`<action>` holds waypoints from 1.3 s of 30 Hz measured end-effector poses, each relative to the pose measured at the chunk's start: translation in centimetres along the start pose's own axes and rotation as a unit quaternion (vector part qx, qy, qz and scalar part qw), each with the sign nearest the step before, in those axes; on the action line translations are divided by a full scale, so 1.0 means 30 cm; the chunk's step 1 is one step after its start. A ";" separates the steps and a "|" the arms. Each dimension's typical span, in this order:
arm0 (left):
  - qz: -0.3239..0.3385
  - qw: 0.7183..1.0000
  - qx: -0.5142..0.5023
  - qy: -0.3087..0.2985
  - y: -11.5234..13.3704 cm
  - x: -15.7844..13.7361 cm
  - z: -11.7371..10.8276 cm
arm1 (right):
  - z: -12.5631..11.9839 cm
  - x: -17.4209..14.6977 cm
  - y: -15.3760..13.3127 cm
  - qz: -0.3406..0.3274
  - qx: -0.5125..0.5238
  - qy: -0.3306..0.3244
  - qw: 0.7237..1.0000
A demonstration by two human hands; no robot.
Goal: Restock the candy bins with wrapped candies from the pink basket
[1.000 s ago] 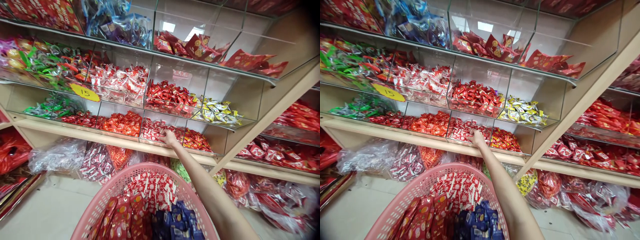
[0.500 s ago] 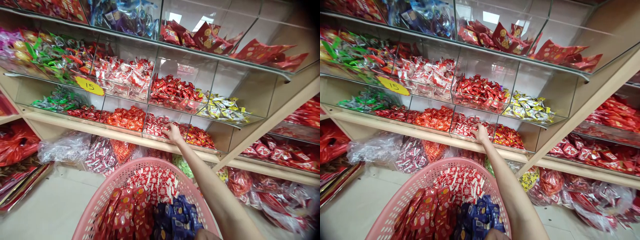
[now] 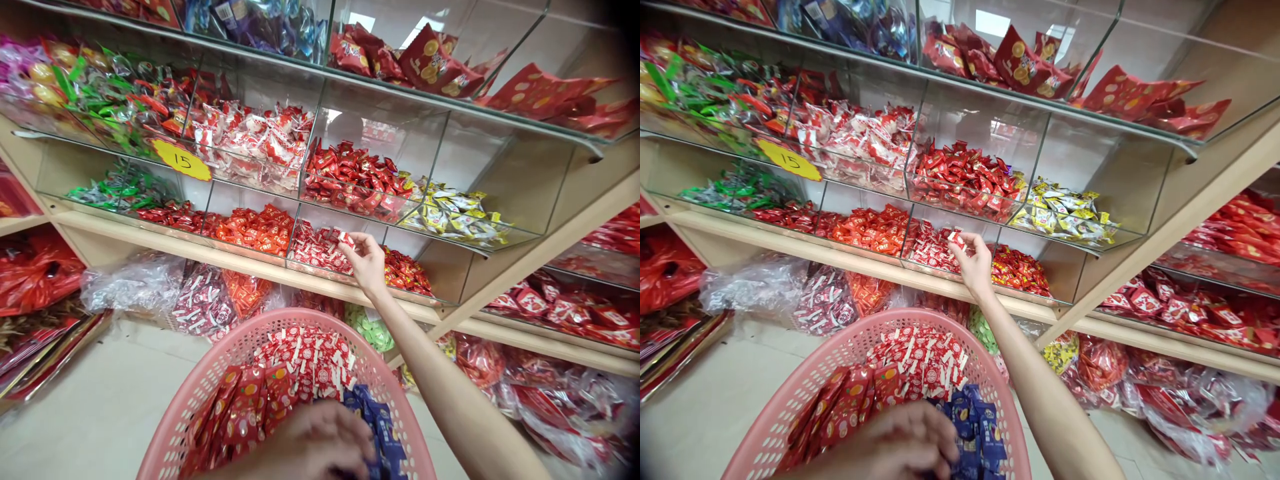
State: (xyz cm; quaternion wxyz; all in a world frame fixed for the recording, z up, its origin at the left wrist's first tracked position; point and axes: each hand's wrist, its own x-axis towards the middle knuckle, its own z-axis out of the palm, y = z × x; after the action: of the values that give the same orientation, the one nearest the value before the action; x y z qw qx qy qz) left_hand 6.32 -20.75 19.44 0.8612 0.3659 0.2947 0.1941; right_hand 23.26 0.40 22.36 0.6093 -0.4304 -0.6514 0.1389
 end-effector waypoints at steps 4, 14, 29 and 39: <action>0.137 0.961 0.111 0.212 0.149 -0.074 -0.186 | 0.012 -0.160 -0.080 0.012 0.009 -0.139 0.990; 0.270 0.768 0.384 0.435 0.205 -0.011 -0.575 | 0.096 -0.408 -0.058 -0.133 -0.213 -0.497 0.831; 0.254 0.764 0.439 0.398 0.159 0.015 -0.597 | 0.024 -0.511 -0.095 -0.102 -0.288 -0.483 0.821; 0.231 0.767 0.454 0.390 0.148 0.004 -0.595 | 0.040 -0.549 -0.138 -0.076 -0.293 -0.454 0.838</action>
State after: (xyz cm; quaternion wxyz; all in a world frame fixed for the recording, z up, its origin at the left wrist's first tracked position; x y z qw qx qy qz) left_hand -5.69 -8.57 12.72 0.3348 0.6641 0.5655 0.3564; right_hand 18.69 -13.68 13.92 0.0996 -0.4271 -0.8956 0.0746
